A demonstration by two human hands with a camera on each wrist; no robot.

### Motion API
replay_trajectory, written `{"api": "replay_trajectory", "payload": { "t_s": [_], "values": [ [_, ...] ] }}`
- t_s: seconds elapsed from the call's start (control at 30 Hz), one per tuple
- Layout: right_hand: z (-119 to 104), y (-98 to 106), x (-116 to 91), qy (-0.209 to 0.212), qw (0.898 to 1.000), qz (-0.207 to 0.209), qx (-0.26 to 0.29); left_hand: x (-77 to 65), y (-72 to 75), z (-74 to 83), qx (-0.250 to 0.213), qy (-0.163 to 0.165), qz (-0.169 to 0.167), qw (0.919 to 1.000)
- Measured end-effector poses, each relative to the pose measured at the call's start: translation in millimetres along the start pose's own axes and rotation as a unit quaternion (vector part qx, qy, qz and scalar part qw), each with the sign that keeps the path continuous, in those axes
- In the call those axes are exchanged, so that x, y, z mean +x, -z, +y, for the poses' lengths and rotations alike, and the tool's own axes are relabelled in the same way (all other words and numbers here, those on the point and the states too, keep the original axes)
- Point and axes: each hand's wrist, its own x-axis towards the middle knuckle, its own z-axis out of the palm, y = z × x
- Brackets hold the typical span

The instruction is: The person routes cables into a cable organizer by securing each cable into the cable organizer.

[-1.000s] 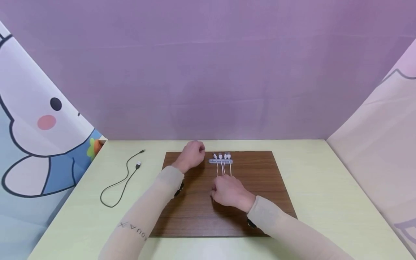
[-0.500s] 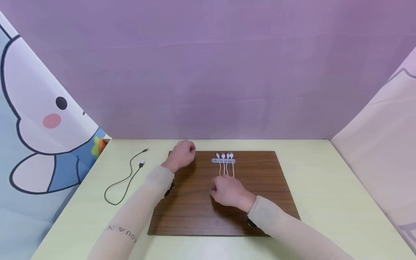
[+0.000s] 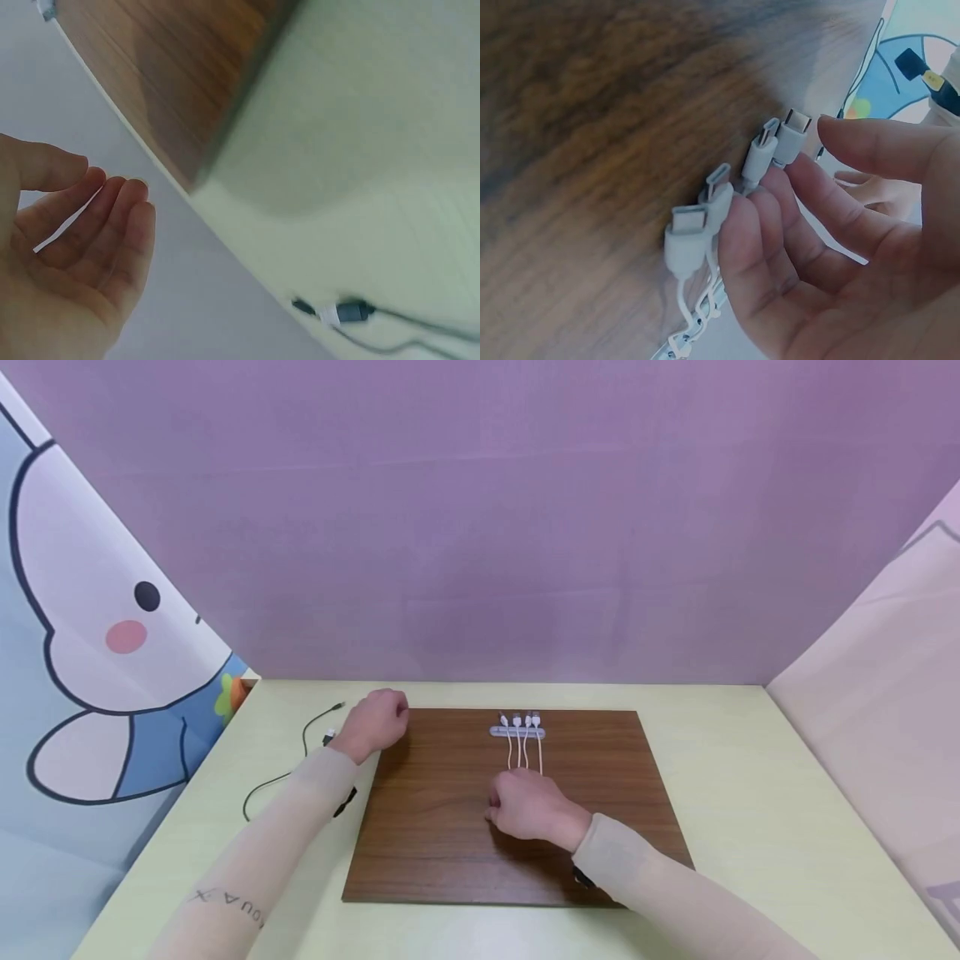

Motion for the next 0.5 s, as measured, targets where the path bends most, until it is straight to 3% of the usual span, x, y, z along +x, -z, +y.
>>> {"api": "replay_trajectory", "payload": {
  "t_s": [0.27,0.5],
  "values": [
    [1.5,-0.3,-0.7,0.007,1.0,0.012,-0.001,-7.2,20.0,-28.5,0.034,0.023,-0.018,0.999],
    [2.0,-1.9,-1.8,0.014,1.0,0.008,0.004,-13.5,27.5,-52.8,0.048,0.053,-0.029,0.997]
  ]
}}
